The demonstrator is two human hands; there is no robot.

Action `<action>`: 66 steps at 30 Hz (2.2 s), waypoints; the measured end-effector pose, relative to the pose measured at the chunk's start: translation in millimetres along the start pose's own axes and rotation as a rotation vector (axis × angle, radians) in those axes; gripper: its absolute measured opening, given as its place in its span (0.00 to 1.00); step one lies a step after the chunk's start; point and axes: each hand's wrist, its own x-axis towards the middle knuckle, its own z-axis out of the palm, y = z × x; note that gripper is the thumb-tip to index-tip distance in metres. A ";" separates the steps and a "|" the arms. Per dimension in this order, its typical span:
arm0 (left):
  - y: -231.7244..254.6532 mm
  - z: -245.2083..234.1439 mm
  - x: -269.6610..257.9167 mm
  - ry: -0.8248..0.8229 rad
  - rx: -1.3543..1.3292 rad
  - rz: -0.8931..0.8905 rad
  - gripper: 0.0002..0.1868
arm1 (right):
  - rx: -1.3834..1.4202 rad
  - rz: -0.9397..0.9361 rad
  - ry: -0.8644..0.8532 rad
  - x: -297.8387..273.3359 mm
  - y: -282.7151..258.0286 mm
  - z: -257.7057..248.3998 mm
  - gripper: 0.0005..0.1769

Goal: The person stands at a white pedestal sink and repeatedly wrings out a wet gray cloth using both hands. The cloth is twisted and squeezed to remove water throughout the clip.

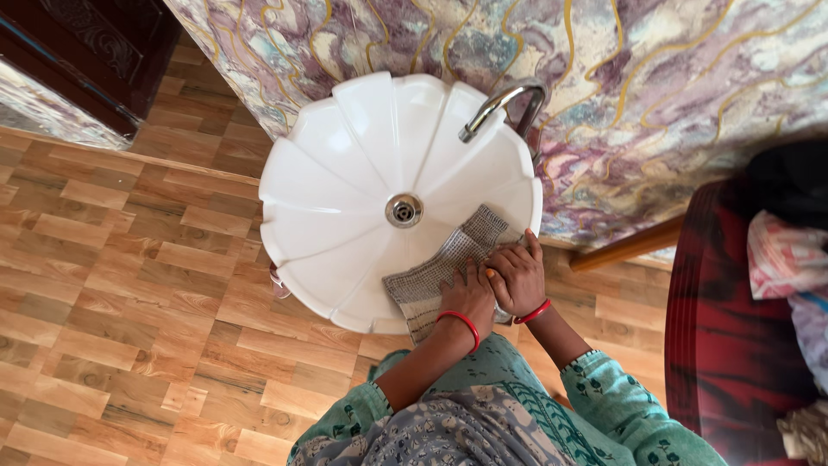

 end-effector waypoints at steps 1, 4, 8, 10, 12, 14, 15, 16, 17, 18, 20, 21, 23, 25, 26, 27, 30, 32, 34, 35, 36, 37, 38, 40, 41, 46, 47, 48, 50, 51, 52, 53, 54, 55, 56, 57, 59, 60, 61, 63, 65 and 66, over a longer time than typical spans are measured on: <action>-4.4 4.0 -5.2 0.019 0.010 0.014 0.43 | -0.006 0.021 0.001 -1.7 -7.5 1.9 0.13; -20.8 19.4 -20.3 0.177 0.058 0.049 0.35 | 0.005 0.067 0.000 -6.6 -31.8 6.1 0.13; -47.7 36.8 -39.1 0.326 0.062 0.094 0.29 | -0.038 0.090 0.002 -8.0 -68.3 11.3 0.12; -61.6 41.8 -46.9 0.389 0.106 0.125 0.26 | -0.077 0.126 0.012 -7.1 -85.5 13.9 0.12; -72.1 44.6 -54.8 0.412 0.039 0.133 0.24 | -0.115 0.140 0.023 -5.7 -100.9 15.7 0.12; -83.0 45.2 -63.3 0.446 0.024 0.139 0.22 | -0.153 0.133 0.035 -2.0 -115.2 18.3 0.12; -88.2 46.1 -68.1 0.465 0.042 0.141 0.21 | -0.167 0.142 0.024 -1.5 -122.8 20.4 0.12; -93.4 47.1 -73.0 0.484 0.061 0.143 0.21 | -0.181 0.150 0.013 -1.0 -130.3 23.1 0.11; -99.4 47.7 -78.6 0.503 0.066 0.148 0.21 | -0.195 0.157 0.002 0.9 -137.3 26.4 0.11; -106.0 48.5 -85.0 0.523 0.071 0.153 0.21 | -0.208 0.168 -0.031 2.7 -144.9 30.7 0.11; -117.2 49.8 -94.1 0.550 0.067 0.149 0.22 | -0.234 0.189 -0.097 5.9 -160.2 40.7 0.11; -121.6 50.3 -97.5 0.555 0.056 0.143 0.22 | -0.208 0.183 -0.082 7.2 -167.1 45.4 0.10; -131.1 49.9 -104.7 0.554 0.028 0.142 0.22 | -0.157 0.172 -0.053 10.0 -178.1 52.6 0.09; -139.7 46.7 -112.7 0.542 -0.007 0.151 0.23 | -0.122 0.164 -0.072 11.8 -185.2 55.5 0.09; -139.8 44.4 -115.0 0.538 -0.008 0.146 0.24 | -0.104 0.161 -0.081 13.3 -186.5 55.5 0.09; -138.6 41.2 -116.1 0.537 -0.010 0.143 0.24 | -0.086 0.147 -0.087 15.0 -185.4 53.8 0.09; -131.9 29.5 -118.8 0.485 -0.014 0.118 0.29 | -0.025 0.115 -0.133 18.5 -178.1 44.5 0.09; -125.3 21.8 -118.1 0.435 0.000 0.100 0.33 | 0.025 0.098 -0.198 21.9 -168.1 37.0 0.11; -118.0 15.0 -116.5 0.383 0.032 0.083 0.38 | 0.084 0.016 -0.233 25.3 -156.0 28.0 0.11; -113.5 12.8 -114.9 0.357 0.028 0.073 0.39 | 0.114 -0.026 -0.251 26.2 -150.2 24.3 0.11; -108.9 11.2 -113.1 0.330 0.025 0.064 0.41 | 0.129 -0.046 -0.245 26.3 -145.4 21.6 0.11; -103.9 9.4 -109.4 0.305 0.020 0.054 0.43 | 0.142 -0.067 -0.240 26.3 -139.9 18.3 0.11; -98.5 7.7 -105.2 0.315 0.016 0.048 0.43 | 0.155 -0.088 -0.234 26.1 -134.2 15.3 0.10; -87.1 4.3 -95.7 0.336 0.007 0.036 0.43 | 0.160 -0.113 -0.215 25.1 -121.8 10.4 0.10; -81.9 2.2 -89.6 0.284 -0.001 0.039 0.43 | 0.162 -0.126 -0.205 24.7 -114.1 8.4 0.10; -49.9 0.0 -56.9 0.160 -0.026 0.051 0.36 | 0.182 -0.148 -0.192 23.2 -65.1 -2.5 0.09; -45.1 1.2 -50.1 0.176 -0.020 0.056 0.38 | 0.179 -0.148 -0.188 22.8 -56.1 -4.0 0.09; -41.0 2.3 -43.0 0.191 -0.014 0.060 0.39 | 0.177 -0.156 -0.177 22.8 -47.1 -5.2 0.09; -33.3 4.5 -30.0 0.191 -0.008 0.058 0.38 | 0.175 -0.168 -0.154 22.5 -32.1 -6.1 0.10; -29.3 5.5 -25.2 0.176 -0.008 0.052 0.37 | 0.175 -0.185 -0.137 21.9 -25.4 -6.7 0.09; -25.5 6.1 -20.0 0.161 -0.008 0.045 0.36 | 0.174 -0.201 -0.120 21.5 -18.8 -7.5 0.08; -22.6 6.1 -15.3 0.207 0.010 0.046 0.38 | 0.174 -0.216 -0.101 21.6 -13.0 -7.6 0.07; -19.0 6.3 -11.2 0.254 0.029 0.048 0.41 | 0.161 -0.244 -0.064 21.5 -7.5 -7.9 0.07; -15.8 6.1 -7.5 0.297 0.048 0.051 0.43 | 0.148 -0.268 -0.027 20.6 -3.1 -8.1 0.06; -13.1 5.4 -3.4 0.234 0.029 0.034 0.40 | 0.135 -0.293 0.010 20.4 1.7 -7.9 0.06; -9.6 5.3 -0.4 0.169 0.008 0.019 0.37 | 0.139 -0.305 0.028 20.1 6.4 -7.2 0.06; -2.0 4.7 6.2 0.114 0.005 -0.004 0.34 | 0.144 -0.329 0.066 21.3 15.0 -5.5 0.06; 2.6 4.2 10.0 0.125 0.023 -0.013 0.35 | 0.128 -0.330 0.074 21.6 18.4 -5.7 0.06; 5.8 3.5 13.6 0.137 0.042 -0.020 0.36 | 0.111 -0.331 0.085 22.7 21.5 -5.5 0.06; 8.7 3.0 17.2 0.087 0.034 -0.033 0.32 | 0.098 -0.331 0.088 22.7 25.2 -5.3 0.06; 9.2 3.1 17.1 0.092 0.040 -0.033 0.33 | 0.102 -0.330 0.075 21.8 27.6 -5.1 0.07; 8.5 3.2 16.6 0.123 0.050 -0.027 0.37 | 0.112 -0.325 0.061 22.2 29.1 -5.0 0.07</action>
